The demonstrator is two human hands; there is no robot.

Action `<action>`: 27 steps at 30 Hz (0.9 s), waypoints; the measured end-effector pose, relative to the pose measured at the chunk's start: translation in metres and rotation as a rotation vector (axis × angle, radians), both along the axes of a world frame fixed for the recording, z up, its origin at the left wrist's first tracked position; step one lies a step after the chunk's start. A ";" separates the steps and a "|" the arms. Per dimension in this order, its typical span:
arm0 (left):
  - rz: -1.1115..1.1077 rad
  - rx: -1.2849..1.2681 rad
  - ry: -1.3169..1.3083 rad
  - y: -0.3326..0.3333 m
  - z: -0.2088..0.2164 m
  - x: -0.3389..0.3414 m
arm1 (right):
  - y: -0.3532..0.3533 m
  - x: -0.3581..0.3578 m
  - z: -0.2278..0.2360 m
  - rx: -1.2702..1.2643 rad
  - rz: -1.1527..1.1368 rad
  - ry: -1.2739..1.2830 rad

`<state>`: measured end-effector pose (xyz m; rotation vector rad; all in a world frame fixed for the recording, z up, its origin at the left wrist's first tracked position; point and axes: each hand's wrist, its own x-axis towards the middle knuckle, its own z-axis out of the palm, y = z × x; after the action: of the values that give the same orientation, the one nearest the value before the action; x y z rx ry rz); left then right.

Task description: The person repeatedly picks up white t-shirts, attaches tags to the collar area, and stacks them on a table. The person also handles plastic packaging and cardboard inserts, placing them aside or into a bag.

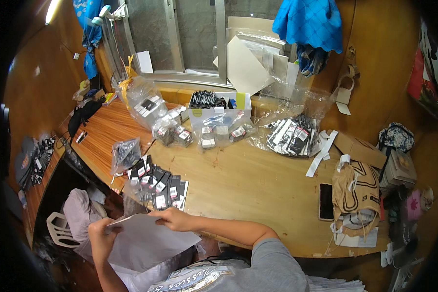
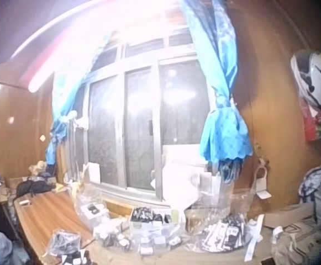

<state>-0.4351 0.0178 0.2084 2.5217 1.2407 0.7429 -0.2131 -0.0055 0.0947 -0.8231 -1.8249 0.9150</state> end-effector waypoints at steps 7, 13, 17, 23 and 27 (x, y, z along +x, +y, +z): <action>-0.065 0.551 -0.080 0.018 0.024 0.086 | 0.027 0.053 0.026 0.464 -0.424 -0.281; -0.303 0.690 -0.141 0.036 0.045 0.149 | 0.048 0.101 0.045 -0.168 -0.035 0.170; -0.306 0.792 -0.165 0.056 0.049 0.179 | 0.061 0.147 0.066 0.247 -0.265 -0.202; -0.272 0.836 -0.314 0.066 0.025 0.173 | 0.074 0.338 0.183 0.847 -0.931 0.041; -0.263 0.646 -0.224 0.083 -0.003 0.163 | 0.040 0.419 0.286 1.452 -1.733 -0.409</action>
<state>-0.2718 0.1006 0.2051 2.8821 0.6380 1.4950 0.2057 0.0345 0.3810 -1.0681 -0.8668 -1.5403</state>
